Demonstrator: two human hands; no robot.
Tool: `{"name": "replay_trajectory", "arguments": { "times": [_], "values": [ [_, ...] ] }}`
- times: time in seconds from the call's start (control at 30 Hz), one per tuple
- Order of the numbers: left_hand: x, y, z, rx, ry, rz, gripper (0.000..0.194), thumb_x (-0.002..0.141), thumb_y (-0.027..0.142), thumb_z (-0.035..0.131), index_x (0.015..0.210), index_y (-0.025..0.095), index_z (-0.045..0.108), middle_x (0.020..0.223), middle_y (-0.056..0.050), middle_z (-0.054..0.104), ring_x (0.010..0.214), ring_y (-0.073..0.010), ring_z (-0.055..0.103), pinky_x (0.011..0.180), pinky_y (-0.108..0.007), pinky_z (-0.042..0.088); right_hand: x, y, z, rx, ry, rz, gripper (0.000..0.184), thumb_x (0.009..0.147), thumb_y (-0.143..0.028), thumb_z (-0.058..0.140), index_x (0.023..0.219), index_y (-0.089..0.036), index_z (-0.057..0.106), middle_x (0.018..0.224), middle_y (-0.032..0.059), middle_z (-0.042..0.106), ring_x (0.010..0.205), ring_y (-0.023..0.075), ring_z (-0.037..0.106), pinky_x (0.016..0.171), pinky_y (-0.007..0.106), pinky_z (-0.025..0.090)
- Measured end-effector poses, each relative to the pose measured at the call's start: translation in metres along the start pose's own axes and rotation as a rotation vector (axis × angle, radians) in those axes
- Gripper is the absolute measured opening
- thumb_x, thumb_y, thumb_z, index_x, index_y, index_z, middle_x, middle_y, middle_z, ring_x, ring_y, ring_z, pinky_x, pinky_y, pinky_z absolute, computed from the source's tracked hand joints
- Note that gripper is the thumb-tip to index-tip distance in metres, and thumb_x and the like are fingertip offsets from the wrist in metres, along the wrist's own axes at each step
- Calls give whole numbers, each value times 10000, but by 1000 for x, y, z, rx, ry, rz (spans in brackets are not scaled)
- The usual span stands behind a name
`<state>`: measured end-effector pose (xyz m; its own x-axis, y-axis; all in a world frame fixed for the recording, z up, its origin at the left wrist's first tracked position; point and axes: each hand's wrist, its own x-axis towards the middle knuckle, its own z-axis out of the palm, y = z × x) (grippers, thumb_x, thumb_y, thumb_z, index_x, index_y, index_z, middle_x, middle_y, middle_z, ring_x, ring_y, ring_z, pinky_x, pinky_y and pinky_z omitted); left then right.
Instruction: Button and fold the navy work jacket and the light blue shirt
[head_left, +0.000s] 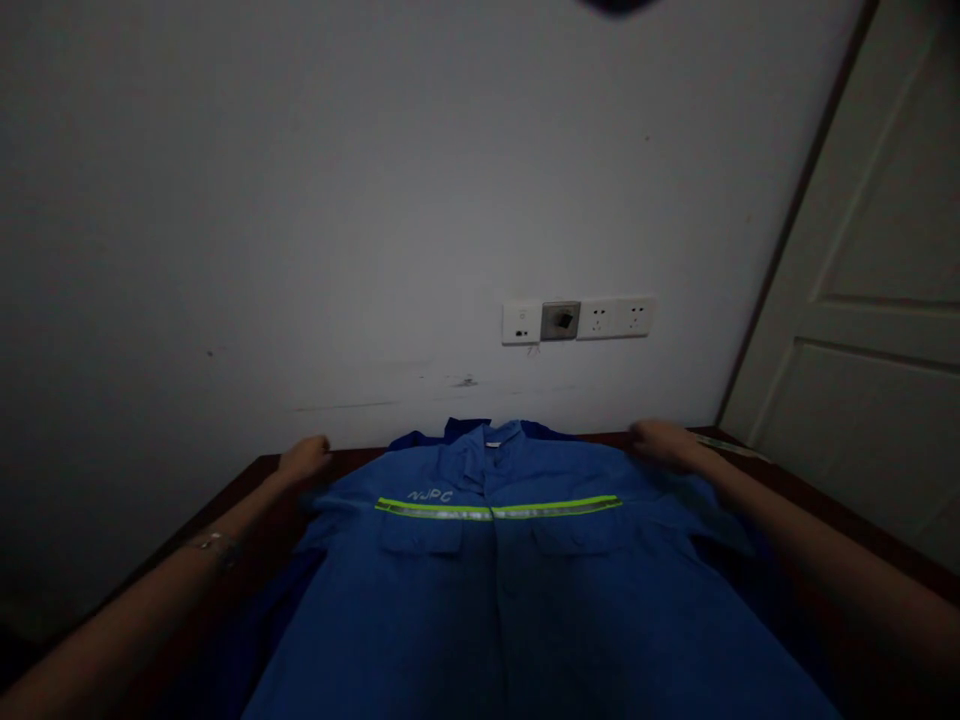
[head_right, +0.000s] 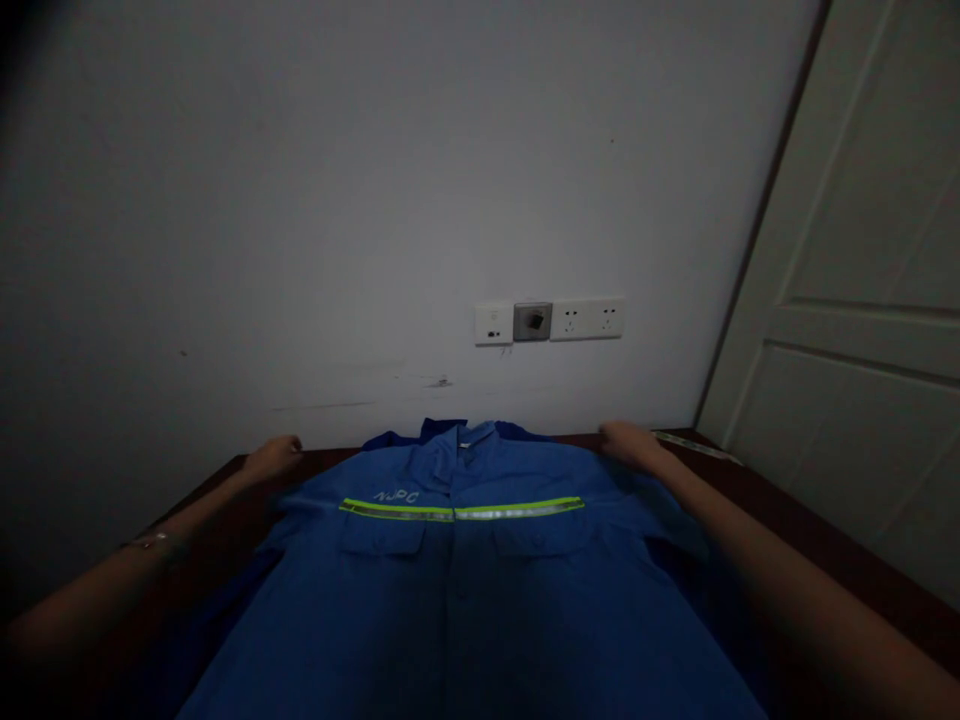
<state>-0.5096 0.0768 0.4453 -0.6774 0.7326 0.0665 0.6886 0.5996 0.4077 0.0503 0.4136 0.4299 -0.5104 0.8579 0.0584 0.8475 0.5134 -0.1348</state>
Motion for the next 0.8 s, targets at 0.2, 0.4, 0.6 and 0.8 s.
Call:
{"name": "replay_trajectory", "arguments": {
  "times": [0.2,0.4,0.6,0.8],
  "values": [
    [-5,114,46,116,73,308,273,763,290,486,977,136,557,951,-118,614,886,-230,565,742,-287,409,13,-131,-15,80,62,-252,268,752,-190,469,960,-163,636,934,100,662,864,195,600,723,245,401],
    [-58,182,113,136,-22,769,297,807,320,474,1041,152,546,1089,-127,562,1036,-224,500,904,-309,362,-28,-194,13,33,165,-403,241,803,-203,414,915,-140,618,951,146,640,884,238,593,740,290,399],
    [-57,190,133,52,26,486,293,842,393,425,914,141,558,961,-145,598,936,-229,558,780,-303,413,-36,-180,47,167,106,-289,184,788,-207,474,912,-131,587,887,130,643,848,228,606,690,271,426],
    [-47,215,135,118,-100,339,487,743,569,502,915,118,566,930,-190,600,912,-313,578,716,-350,423,-2,-195,45,896,37,19,455,795,-501,478,1066,-138,441,823,92,630,563,147,595,406,208,423]
  ]
}}
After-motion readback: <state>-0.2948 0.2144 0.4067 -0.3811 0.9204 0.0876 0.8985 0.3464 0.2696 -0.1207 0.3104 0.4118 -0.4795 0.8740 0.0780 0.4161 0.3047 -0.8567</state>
